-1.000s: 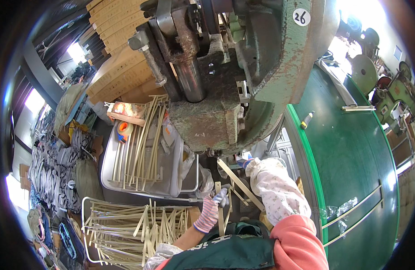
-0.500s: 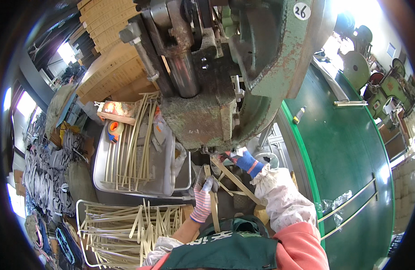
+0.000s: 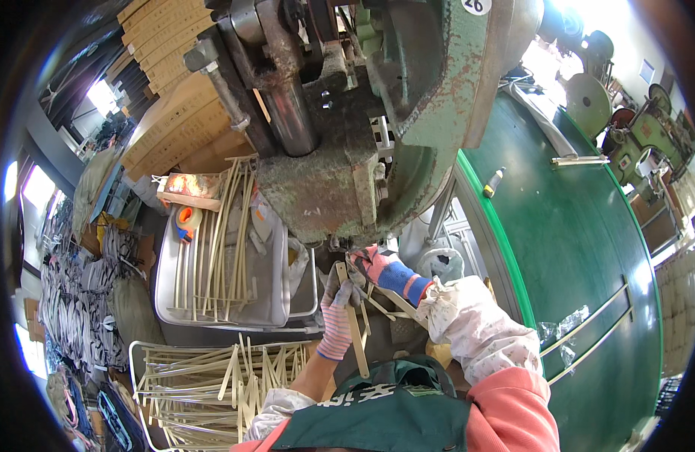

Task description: The person repeatedly picks up pairs of light-colored wooden rods, aligns them under a press machine, and presses them together to form small rectangular frames. After each press, the person removes the assembled frame and places it on a nearby green workbench. The process is repeated continuously throughout the clip.

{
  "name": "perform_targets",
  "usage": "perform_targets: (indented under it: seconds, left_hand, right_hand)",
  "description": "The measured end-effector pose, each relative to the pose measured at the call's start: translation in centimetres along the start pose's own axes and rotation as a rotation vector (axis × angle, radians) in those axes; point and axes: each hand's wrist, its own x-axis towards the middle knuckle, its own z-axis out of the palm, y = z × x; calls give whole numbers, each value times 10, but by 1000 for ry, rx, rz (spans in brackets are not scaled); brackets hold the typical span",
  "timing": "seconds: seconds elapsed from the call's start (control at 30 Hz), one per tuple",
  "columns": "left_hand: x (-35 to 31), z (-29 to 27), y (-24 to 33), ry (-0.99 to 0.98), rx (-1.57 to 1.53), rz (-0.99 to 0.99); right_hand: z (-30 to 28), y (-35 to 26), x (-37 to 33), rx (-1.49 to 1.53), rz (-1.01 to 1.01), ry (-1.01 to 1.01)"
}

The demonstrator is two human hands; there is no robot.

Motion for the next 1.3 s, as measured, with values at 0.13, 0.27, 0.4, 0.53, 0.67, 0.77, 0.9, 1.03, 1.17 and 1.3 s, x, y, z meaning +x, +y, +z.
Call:
perform_targets:
  seconds: [0.13,0.27,0.4,0.53,0.67,0.77,0.9,1.03,1.17,1.3]
  left_hand:
    - [5,2,3,-15,-39,-21]
    - [9,-1,12,-30,28,-33]
    - [16,-4,20,-80,70,-48]
    - [26,-4,27,-178,137,-48]
    - [30,-2,33,-177,171,-74]
    - [29,-3,39,-177,212,-98]
    - [33,-4,45,-243,196,-86]
    - [38,-3,47,-261,245,-93]
    - [35,-2,45,-194,153,-149]
    - [33,-6,45,-185,90,-140]
  right_hand:
    - [3,2,3,217,70,-152]
    - [22,34,10,-10,-69,-257]
    - [46,71,21,520,210,-465]
    - [58,79,26,528,-136,-425]
    - [44,60,17,604,103,-411]
    - [31,50,12,582,174,-399]
    - [37,62,14,278,-279,-231]
    - [69,87,10,584,-85,20]
    - [87,101,7,742,166,89]
    - [86,96,15,720,238,62]
